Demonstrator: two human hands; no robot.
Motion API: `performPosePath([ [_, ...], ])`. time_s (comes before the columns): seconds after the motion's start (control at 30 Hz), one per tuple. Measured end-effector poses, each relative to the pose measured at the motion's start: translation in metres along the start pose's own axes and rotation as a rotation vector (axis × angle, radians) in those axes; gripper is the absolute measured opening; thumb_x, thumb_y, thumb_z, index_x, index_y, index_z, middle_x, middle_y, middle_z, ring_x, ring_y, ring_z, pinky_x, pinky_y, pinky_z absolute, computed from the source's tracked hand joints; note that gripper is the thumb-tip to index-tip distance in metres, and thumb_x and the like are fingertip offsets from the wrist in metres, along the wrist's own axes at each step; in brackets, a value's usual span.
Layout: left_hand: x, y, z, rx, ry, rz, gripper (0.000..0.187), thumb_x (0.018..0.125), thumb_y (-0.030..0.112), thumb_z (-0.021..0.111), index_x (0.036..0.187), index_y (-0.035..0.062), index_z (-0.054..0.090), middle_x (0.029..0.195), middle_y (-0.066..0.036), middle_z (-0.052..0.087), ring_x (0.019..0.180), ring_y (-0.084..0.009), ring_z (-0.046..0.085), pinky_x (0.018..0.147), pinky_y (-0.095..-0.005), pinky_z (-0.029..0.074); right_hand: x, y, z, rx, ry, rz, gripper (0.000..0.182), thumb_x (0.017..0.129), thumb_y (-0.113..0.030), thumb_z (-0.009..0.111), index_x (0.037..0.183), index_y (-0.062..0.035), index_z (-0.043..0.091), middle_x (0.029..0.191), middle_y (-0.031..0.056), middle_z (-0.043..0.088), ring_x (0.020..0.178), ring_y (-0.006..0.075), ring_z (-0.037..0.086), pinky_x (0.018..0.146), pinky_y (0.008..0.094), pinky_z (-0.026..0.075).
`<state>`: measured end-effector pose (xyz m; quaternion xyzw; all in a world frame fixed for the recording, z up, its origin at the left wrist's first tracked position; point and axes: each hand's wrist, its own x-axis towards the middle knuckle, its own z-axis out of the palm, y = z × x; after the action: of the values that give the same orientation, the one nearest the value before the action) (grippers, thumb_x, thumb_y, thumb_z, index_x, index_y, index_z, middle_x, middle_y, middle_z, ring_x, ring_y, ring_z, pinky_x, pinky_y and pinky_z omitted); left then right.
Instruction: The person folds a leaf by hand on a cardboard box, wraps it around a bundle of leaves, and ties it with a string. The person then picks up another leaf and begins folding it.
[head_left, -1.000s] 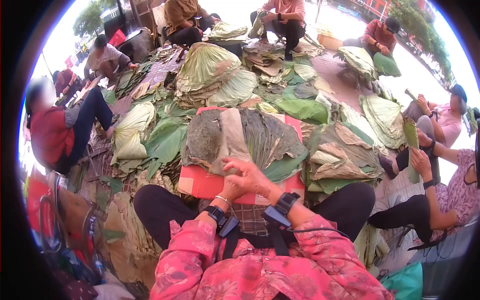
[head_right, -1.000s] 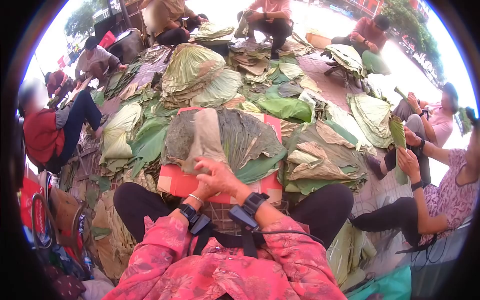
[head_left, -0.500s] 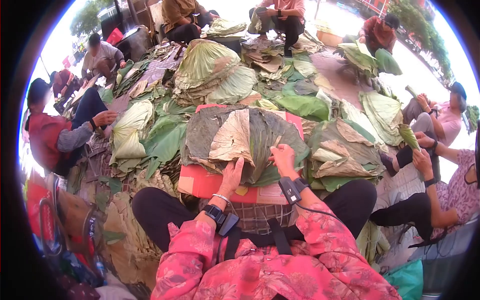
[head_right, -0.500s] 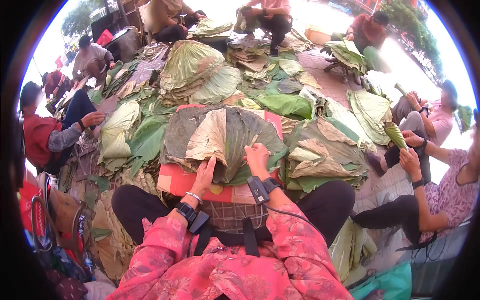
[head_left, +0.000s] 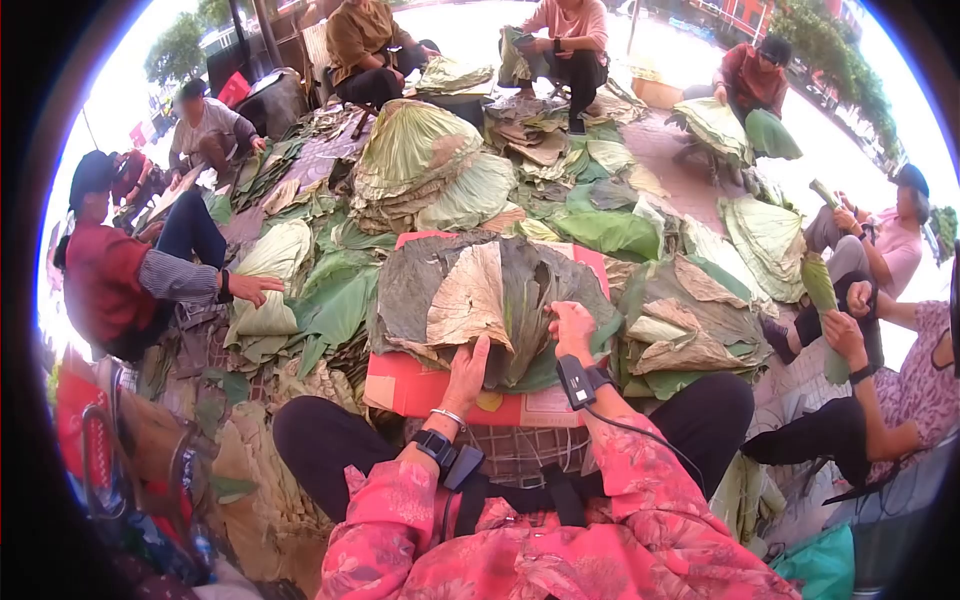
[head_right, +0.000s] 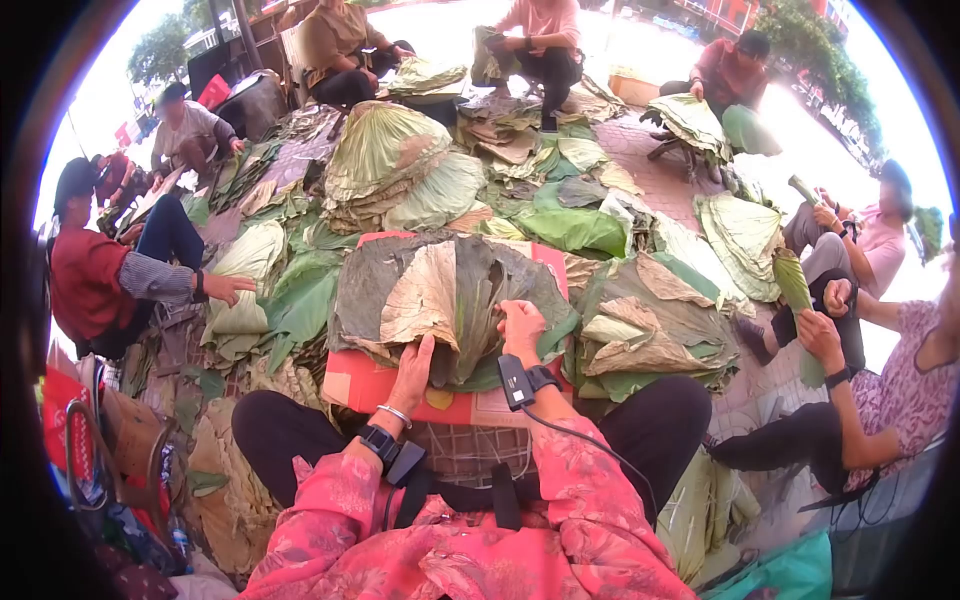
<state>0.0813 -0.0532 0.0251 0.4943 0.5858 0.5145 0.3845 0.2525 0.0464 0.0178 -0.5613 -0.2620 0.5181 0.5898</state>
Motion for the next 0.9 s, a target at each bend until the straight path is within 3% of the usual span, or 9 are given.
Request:
performPosePath([
  [0.17, 0.001, -0.013, 0.002, 0.001, -0.002, -0.014, 0.054, 0.091, 0.043, 0.045, 0.117, -0.0044, 0.050, 0.113, -0.022, 0.056, 0.109, -0.0342, 0.051, 0.093, -0.0363, 0.037, -0.002, -0.008, -0.030, 0.440, -0.111, 0.343, 0.019, 0.073, -0.013, 0.069, 0.085, -0.0100, 0.054, 0.066, 0.0005, 0.056, 0.041, 0.0066, 0.037, 0.035, 0.0217, 0.027],
  [0.3, -0.002, 0.015, 0.001, 0.120, -0.105, -0.034, 0.062, 0.083, 0.048, 0.056, 0.119, -0.0011, 0.049, 0.117, -0.022, 0.053, 0.113, -0.0371, 0.047, 0.095, -0.0412, 0.034, 0.003, -0.013, -0.028, 0.255, 0.009, 0.235, 0.026, 0.071, -0.009, 0.071, 0.093, -0.0125, 0.056, 0.064, -0.0024, 0.054, 0.044, 0.0054, 0.039, 0.037, 0.0197, 0.029],
  [0.47, -0.009, 0.002, 0.016, 0.638, -0.103, 0.231, 0.074, 0.074, 0.059, 0.060, 0.122, 0.0034, 0.049, 0.129, -0.022, 0.044, 0.123, -0.0362, 0.035, 0.099, -0.0486, 0.025, 0.005, -0.006, -0.010, 0.137, 0.078, -0.060, 0.016, 0.073, -0.010, 0.070, 0.085, -0.0090, 0.060, 0.066, -0.0039, 0.056, 0.049, 0.0054, 0.045, 0.039, 0.0200, 0.031],
  [0.57, -0.003, -0.010, 0.018, 0.714, -0.148, 0.262, 0.072, 0.074, 0.058, 0.060, 0.123, 0.0075, 0.050, 0.126, -0.017, 0.048, 0.119, -0.0344, 0.040, 0.099, -0.0471, 0.028, -0.030, -0.021, 0.024, -0.203, -0.128, -0.480, 0.011, 0.079, -0.010, 0.064, 0.081, -0.0007, 0.059, 0.065, -0.0049, 0.052, 0.058, 0.0023, 0.044, 0.052, 0.0207, 0.038],
  [0.63, 0.004, -0.040, 0.018, 0.681, -0.197, 0.306, 0.067, 0.075, 0.055, 0.061, 0.122, 0.0087, 0.051, 0.123, -0.015, 0.052, 0.115, -0.0337, 0.045, 0.096, -0.0446, 0.033, -0.077, -0.035, 0.045, -0.464, -0.377, -0.679, 0.015, 0.076, -0.012, 0.062, 0.086, -0.0016, 0.059, 0.074, 0.0099, 0.060, 0.066, 0.0233, 0.059, 0.063, 0.0323, 0.047],
  [0.67, 0.005, -0.050, 0.009, 1.051, -0.371, 0.454, 0.055, 0.081, 0.047, 0.059, 0.121, 0.0088, 0.053, 0.118, -0.012, 0.056, 0.108, -0.0303, 0.053, 0.092, -0.0395, 0.039, -0.083, -0.027, 0.050, -0.572, -0.622, -0.794, 0.020, 0.074, -0.013, 0.062, 0.091, -0.0039, 0.061, 0.083, 0.0116, 0.061, 0.076, 0.0294, 0.060, 0.069, 0.0360, 0.048],
  [0.8, 0.011, -0.067, 0.008, 0.440, -0.240, 0.419, 0.049, 0.085, 0.040, 0.057, 0.119, 0.0056, 0.054, 0.117, -0.012, 0.057, 0.105, -0.0280, 0.055, 0.090, -0.0368, 0.040, -0.108, -0.024, 0.050, -0.487, -0.796, -1.134, 0.031, 0.075, -0.013, 0.064, 0.105, -0.0048, 0.060, 0.095, 0.0111, 0.061, 0.080, 0.0233, 0.061, 0.072, 0.0302, 0.049],
  [0.83, 0.012, -0.069, 0.007, 0.292, -0.201, 0.399, 0.047, 0.086, 0.039, 0.056, 0.119, 0.0048, 0.054, 0.116, -0.012, 0.057, 0.105, -0.0275, 0.055, 0.090, -0.0362, 0.040, -0.110, -0.028, 0.044, -0.441, -0.712, -0.871, 0.029, 0.076, -0.013, 0.064, 0.104, -0.0044, 0.060, 0.093, 0.0089, 0.062, 0.078, 0.0195, 0.061, 0.070, 0.0278, 0.049],
  [0.9, 0.008, -0.017, 0.007, -0.120, -0.101, -0.183, 0.045, 0.089, 0.033, 0.053, 0.119, -0.0015, 0.051, 0.116, -0.013, 0.056, 0.106, -0.0228, 0.053, 0.091, -0.0330, 0.039, -0.095, -0.018, 0.024, -0.285, -0.470, -0.449, 0.022, 0.080, -0.012, 0.063, 0.100, -0.0041, 0.060, 0.088, 0.0049, 0.062, 0.074, 0.0124, 0.060, 0.065, 0.0231, 0.048],
])
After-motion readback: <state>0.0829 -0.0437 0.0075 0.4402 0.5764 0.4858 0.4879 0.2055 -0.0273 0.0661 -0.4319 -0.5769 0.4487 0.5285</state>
